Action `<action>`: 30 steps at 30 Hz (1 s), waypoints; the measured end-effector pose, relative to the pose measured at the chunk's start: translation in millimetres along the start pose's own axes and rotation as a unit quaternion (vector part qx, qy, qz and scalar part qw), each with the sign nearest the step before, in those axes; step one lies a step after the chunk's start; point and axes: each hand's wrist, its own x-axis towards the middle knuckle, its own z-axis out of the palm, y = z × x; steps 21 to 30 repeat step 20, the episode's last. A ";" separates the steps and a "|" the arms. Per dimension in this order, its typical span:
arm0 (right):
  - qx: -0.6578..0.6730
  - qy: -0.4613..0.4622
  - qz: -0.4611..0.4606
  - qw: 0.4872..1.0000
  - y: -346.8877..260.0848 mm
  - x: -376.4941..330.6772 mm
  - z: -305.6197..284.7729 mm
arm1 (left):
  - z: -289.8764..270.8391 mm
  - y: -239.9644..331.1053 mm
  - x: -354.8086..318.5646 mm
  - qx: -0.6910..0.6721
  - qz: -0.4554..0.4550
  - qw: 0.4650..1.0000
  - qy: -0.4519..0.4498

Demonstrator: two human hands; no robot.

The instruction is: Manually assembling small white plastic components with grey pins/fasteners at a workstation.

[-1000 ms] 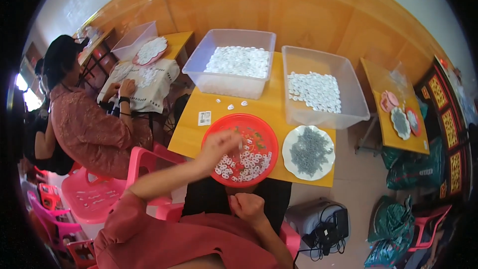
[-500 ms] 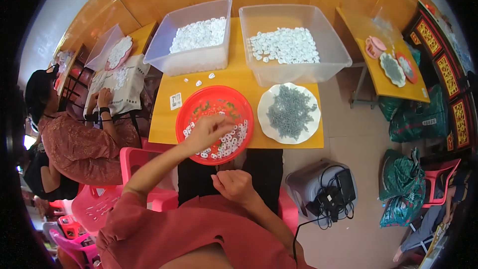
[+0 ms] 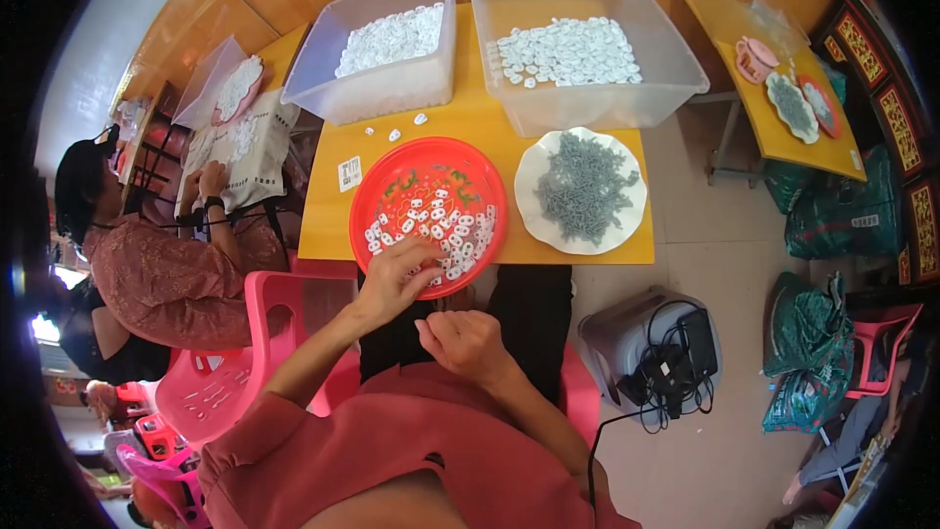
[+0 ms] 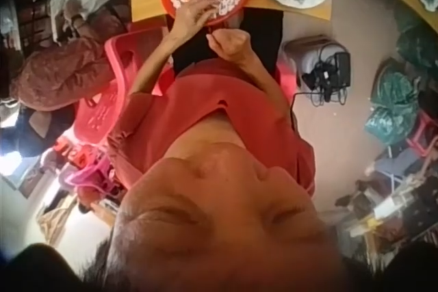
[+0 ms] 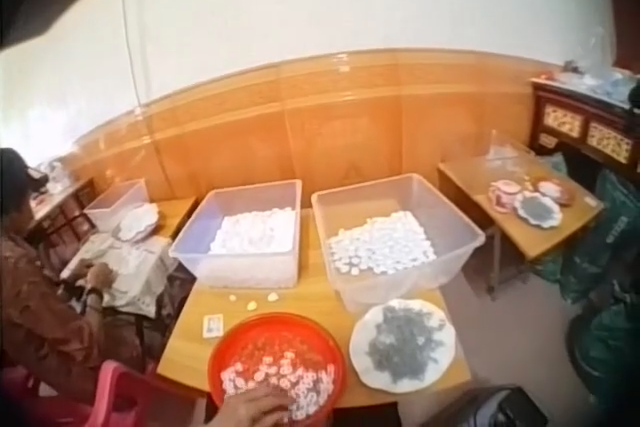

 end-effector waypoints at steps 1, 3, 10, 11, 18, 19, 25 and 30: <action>0.001 0.001 0.001 1.000 -0.2 -1.9 0.0 | 1.2 3.3 -9.2 -0.020 -0.030 0.999 -0.017; -0.007 0.012 -0.015 1.000 -1.3 -3.9 2.1 | 2.0 11.9 -19.4 0.002 0.011 1.000 -0.008; 0.000 0.010 -0.022 1.000 -16.1 -17.7 -1.7 | 15.0 11.7 -40.4 0.112 0.074 0.991 0.010; 0.002 0.009 -0.026 1.000 -16.9 -18.6 -3.7 | 15.7 14.9 -38.3 0.112 0.074 0.991 0.028; -0.002 0.006 -0.029 1.000 -19.2 -23.7 -12.0 | 7.3 29.4 -26.0 0.067 -0.023 0.998 -0.001; 0.002 0.005 -0.023 1.000 -19.8 -25.2 -12.4 | 5.8 28.3 -21.5 0.091 -0.027 0.995 -0.019; 0.007 0.005 -0.020 1.000 -19.7 -24.4 -13.8 | 4.6 26.0 -14.9 0.100 0.000 0.995 -0.021; 0.007 0.005 -0.020 1.000 -19.7 -24.4 -13.8 | 4.6 26.0 -14.9 0.100 0.000 0.995 -0.021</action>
